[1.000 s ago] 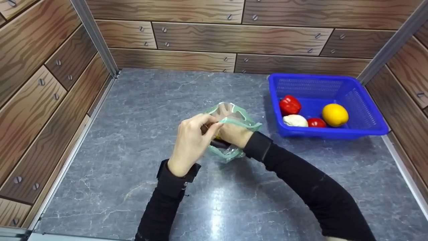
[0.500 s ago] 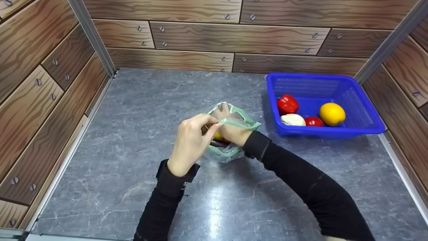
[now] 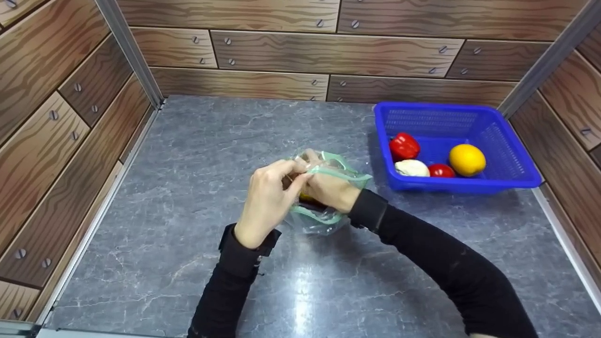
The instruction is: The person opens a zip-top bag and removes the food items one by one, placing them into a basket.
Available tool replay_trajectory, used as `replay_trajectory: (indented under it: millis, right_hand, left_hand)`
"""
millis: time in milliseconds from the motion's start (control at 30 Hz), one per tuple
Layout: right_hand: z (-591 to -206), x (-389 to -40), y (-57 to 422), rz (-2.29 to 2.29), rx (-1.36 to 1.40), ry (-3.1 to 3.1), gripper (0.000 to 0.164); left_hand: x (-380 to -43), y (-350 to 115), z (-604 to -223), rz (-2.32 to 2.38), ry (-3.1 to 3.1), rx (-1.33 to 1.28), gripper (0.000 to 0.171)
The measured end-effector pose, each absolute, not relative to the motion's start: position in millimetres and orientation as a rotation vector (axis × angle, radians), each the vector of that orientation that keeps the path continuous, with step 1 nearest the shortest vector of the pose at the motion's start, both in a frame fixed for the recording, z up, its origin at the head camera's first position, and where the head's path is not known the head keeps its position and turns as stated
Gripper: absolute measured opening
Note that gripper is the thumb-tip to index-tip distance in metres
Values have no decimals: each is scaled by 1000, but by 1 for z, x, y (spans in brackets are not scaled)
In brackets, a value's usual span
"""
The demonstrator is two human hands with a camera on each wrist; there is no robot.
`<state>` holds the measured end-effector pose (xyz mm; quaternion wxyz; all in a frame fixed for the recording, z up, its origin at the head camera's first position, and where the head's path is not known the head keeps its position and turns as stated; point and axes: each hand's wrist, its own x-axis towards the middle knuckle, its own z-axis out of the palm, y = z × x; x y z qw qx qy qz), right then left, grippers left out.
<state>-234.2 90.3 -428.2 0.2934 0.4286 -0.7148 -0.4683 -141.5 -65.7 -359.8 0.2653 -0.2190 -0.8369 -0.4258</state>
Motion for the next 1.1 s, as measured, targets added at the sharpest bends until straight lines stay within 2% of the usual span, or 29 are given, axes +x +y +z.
replay_trajectory:
  millis: [100,200,267,400,667,900,1100]
  right_hand:
    - [-422,-222,92,-782,1185,-2269,12]
    - [-417,-206,98,-40,1213,-2613,27]
    - [-413,-194,105,270,1202,-2680,42]
    - [-399,-172,120,345,1274,-2618,48]
    - [-355,-144,160,612,1289,-2653,44]
    - [-320,-135,199,709,1223,-2774,43]
    - [-298,-144,233,641,1112,-2803,44]
  left_hand:
    - [-141,-65,-359,-1160,-2257,-592,10]
    - [-141,-66,-359,-1165,-2259,-583,11]
    - [-141,-66,-359,-1182,-2256,-579,12]
    - [-141,-67,-360,-1207,-2254,-569,11]
    - [-141,-69,-360,-1200,-2254,-559,14]
    - [-140,-69,-360,-1196,-2264,-558,13]
    - [-140,-68,-358,-1183,-2280,-556,12]
